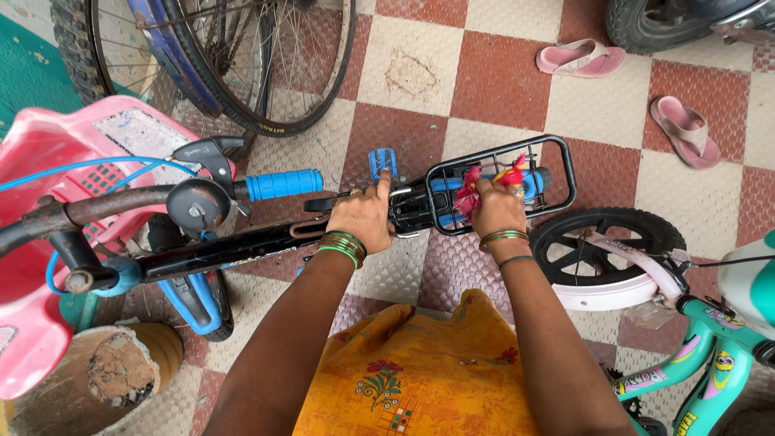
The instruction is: The person wipes the frame, handlebars, and rear rack of a black bicycle using a colorful cloth. They hold the handlebars with one hand while scrubbing various parts of the bike with the other.
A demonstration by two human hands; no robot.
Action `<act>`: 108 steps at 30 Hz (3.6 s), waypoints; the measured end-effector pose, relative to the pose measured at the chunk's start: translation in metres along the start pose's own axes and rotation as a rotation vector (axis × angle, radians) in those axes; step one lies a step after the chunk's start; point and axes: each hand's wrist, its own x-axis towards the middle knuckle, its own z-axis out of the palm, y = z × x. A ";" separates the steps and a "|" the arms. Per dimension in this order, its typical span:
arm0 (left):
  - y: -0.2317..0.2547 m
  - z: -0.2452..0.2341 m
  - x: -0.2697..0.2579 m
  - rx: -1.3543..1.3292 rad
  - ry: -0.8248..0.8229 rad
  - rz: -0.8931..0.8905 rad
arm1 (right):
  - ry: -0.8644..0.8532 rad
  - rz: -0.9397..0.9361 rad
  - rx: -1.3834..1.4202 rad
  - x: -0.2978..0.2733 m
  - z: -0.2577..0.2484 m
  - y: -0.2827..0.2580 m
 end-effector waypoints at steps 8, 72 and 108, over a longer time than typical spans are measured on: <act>0.000 -0.002 -0.002 -0.019 0.043 0.020 | -0.261 0.235 0.257 0.014 -0.004 0.028; 0.004 -0.002 -0.006 -0.007 0.024 0.025 | 0.054 0.103 -0.116 0.049 0.014 0.015; 0.004 -0.009 -0.008 0.013 0.010 0.034 | 0.136 0.451 -0.080 -0.023 -0.048 0.130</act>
